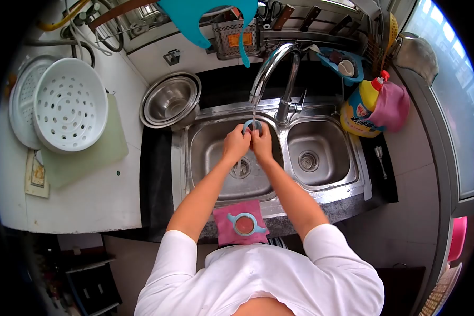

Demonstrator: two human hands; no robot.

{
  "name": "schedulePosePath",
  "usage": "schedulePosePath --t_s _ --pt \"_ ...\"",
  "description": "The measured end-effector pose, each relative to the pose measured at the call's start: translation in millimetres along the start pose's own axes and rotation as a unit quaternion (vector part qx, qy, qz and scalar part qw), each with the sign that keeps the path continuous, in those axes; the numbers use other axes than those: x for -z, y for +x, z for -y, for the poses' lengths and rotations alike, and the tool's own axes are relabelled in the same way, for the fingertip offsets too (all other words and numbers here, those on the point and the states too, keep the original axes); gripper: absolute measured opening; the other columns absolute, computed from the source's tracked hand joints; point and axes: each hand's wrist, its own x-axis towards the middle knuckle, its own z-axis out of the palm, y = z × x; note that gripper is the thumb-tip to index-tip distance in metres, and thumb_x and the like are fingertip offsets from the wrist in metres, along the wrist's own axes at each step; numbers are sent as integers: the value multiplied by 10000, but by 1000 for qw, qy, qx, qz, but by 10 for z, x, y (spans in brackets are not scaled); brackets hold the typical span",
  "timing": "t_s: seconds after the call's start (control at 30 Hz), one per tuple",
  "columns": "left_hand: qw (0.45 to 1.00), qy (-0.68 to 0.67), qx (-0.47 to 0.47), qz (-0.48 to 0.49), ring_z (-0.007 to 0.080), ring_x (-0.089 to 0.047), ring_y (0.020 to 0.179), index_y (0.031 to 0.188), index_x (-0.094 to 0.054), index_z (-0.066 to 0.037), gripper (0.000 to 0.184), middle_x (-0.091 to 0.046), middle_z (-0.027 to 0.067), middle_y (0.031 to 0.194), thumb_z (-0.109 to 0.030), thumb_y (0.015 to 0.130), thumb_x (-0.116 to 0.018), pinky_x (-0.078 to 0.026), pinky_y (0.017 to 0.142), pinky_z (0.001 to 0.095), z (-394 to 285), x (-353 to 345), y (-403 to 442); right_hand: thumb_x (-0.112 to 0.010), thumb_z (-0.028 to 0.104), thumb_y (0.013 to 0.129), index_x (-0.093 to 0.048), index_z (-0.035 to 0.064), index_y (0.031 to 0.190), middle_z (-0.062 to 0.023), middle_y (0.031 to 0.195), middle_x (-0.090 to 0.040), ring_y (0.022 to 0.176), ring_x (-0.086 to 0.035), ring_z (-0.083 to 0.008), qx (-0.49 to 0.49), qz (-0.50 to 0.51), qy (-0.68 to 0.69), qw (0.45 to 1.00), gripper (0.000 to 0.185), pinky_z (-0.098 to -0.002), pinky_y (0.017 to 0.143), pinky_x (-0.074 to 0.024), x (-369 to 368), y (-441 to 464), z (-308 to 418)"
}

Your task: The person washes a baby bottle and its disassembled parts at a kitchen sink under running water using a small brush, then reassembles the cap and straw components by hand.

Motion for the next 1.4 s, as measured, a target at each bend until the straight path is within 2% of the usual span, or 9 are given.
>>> schedulePosePath --t_s 0.17,0.3,0.5,0.63,0.73,1.0,1.13,1.3,1.4 --pt "989 -139 -34 -39 245 -586 636 912 -569 -84 211 -591 126 680 -255 795 -525 -446 597 349 192 -56 -56 -493 173 812 -510 147 938 19 743 -538 612 -501 -81 -258 61 184 946 129 -225 487 -394 -9 -125 163" --pt "995 -79 -54 29 270 -597 626 875 -575 -70 202 -605 132 692 -245 789 -523 -452 587 356 302 40 -35 -529 143 741 -523 27 857 -134 712 -569 701 -582 -292 64 143 -302 940 164 -373 614 -446 251 85 318" --pt "989 -146 -1 24 315 -589 690 875 -577 -82 226 -612 136 745 -281 791 -513 -451 605 383 197 59 12 -502 146 774 -475 25 918 -199 751 -542 694 -539 -365 301 106 -385 866 190 -398 598 -426 261 149 330" --pt "993 -92 -30 -66 236 -565 570 901 -582 -83 207 -591 106 668 -256 808 -517 -437 554 323 -25 -75 -101 -493 197 800 -440 52 970 -191 845 -571 756 -543 -397 36 -33 -243 969 230 -434 633 -437 18 -113 260" --pt "982 -111 -75 -136 219 -565 588 917 -580 -81 181 -579 114 662 -224 821 -524 -436 554 325 42 -170 -100 -517 207 842 -490 129 966 9 797 -550 624 -514 -83 -247 6 260 933 149 -230 517 -407 -31 -196 268" --pt "918 -260 92 287 80 -510 662 1037 -557 -78 369 -578 13 835 -396 854 -508 -399 562 222 365 228 -16 -455 78 798 -561 71 998 -11 918 -581 811 -532 -95 -52 196 90 975 226 -235 679 -430 166 62 361" --pt "893 -342 133 262 86 -515 723 1092 -521 -65 396 -568 19 889 -384 858 -504 -401 589 221 469 364 -124 -437 81 782 -551 70 994 -61 903 -577 764 -564 -156 -138 110 130 976 241 -309 681 -486 110 12 565" --pt "692 -646 132 294 145 -520 918 1222 -422 -68 417 -535 30 1012 -93 810 -479 -409 798 280 577 371 -136 -462 117 797 -503 76 1044 -81 947 -538 854 -540 -194 -189 194 285 920 254 -390 766 -488 146 -35 816" --pt "718 -642 80 257 160 -498 992 1260 -378 -70 533 -502 38 1083 16 742 -463 -376 886 305 482 306 -163 -505 216 842 -470 56 1076 -109 1021 -515 943 -519 -218 -218 278 391 850 286 -399 848 -444 236 -18 905"
